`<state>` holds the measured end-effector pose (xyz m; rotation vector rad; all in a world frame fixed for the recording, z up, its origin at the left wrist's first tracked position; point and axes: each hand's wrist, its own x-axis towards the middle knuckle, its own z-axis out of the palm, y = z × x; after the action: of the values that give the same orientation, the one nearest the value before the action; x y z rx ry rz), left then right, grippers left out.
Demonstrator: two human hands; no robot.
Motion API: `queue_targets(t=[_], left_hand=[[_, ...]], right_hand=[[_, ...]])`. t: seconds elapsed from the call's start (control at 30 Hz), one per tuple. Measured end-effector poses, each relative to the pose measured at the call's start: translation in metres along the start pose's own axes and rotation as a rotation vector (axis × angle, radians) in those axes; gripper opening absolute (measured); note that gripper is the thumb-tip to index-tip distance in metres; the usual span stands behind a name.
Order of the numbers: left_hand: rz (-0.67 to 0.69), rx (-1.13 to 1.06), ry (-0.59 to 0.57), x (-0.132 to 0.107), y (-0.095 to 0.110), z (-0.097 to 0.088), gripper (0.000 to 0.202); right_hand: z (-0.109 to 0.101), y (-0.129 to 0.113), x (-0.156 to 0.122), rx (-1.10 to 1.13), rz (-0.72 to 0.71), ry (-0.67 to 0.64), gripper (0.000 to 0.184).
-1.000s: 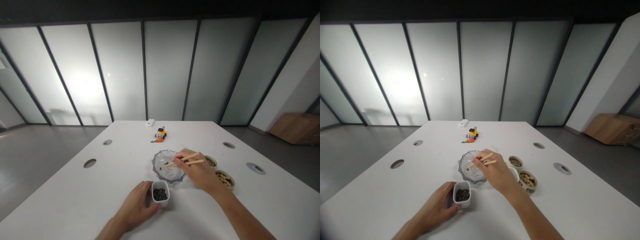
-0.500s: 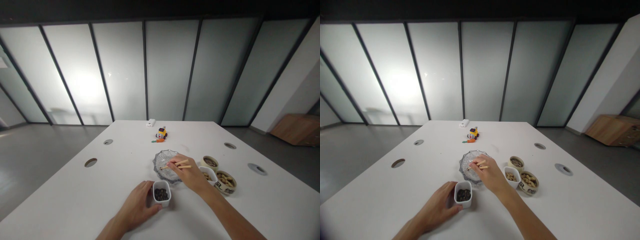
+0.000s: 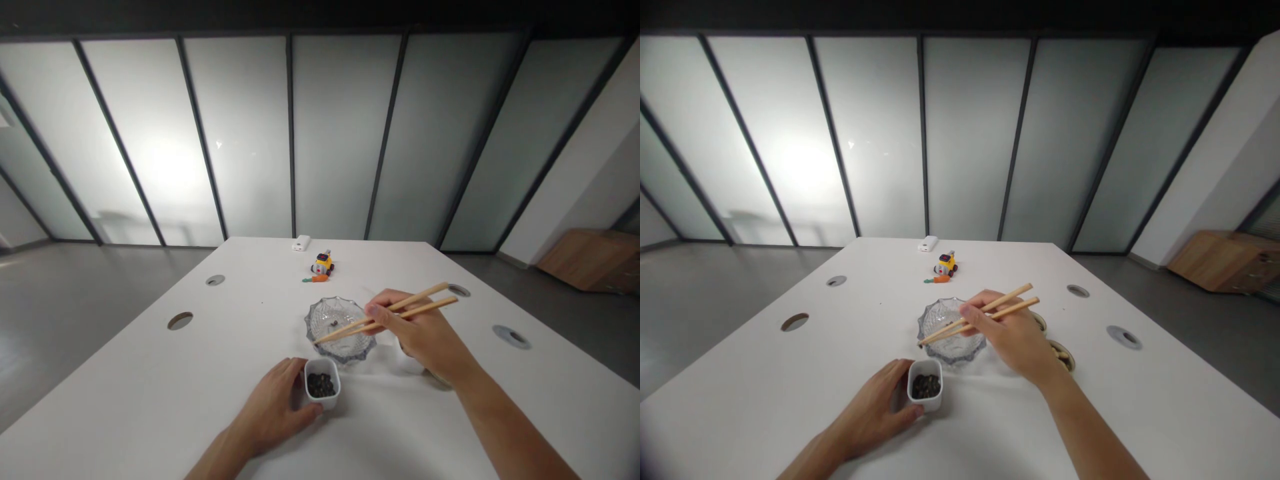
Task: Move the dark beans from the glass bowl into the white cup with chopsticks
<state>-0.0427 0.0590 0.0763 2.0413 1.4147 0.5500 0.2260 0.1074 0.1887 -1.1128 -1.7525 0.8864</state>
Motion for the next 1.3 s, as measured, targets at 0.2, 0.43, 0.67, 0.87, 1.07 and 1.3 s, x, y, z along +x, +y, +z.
queue_targets(t=[0.2, 0.43, 0.67, 0.87, 1.07, 1.3], left_hand=[[0.012, 0.001, 0.002, 0.001, -0.002, 0.001, 0.036], [0.009, -0.017, -0.005, 0.000, -0.003, 0.001, 0.039], [-0.003, -0.020, -0.009, 0.000, 0.000, 0.000, 0.038], [-0.004, -0.022, -0.010, 0.000, 0.000, 0.000, 0.036], [-0.002, -0.012, -0.011, 0.000, 0.000, 0.000, 0.036], [0.000, -0.003, -0.014, 0.000, -0.003, 0.002, 0.035]], right_hand=[[0.014, 0.014, 0.008, -0.164, -0.101, 0.143, 0.035], [0.024, 0.046, 0.022, -0.384, -0.218, 0.017, 0.037], [0.027, 0.055, 0.021, -0.352, -0.215, 0.004, 0.037], [0.028, 0.060, 0.021, -0.329, -0.261, 0.028, 0.035], [0.027, 0.058, 0.021, -0.356, -0.264, 0.022, 0.034], [0.028, 0.057, 0.019, -0.414, -0.262, -0.016, 0.030]])
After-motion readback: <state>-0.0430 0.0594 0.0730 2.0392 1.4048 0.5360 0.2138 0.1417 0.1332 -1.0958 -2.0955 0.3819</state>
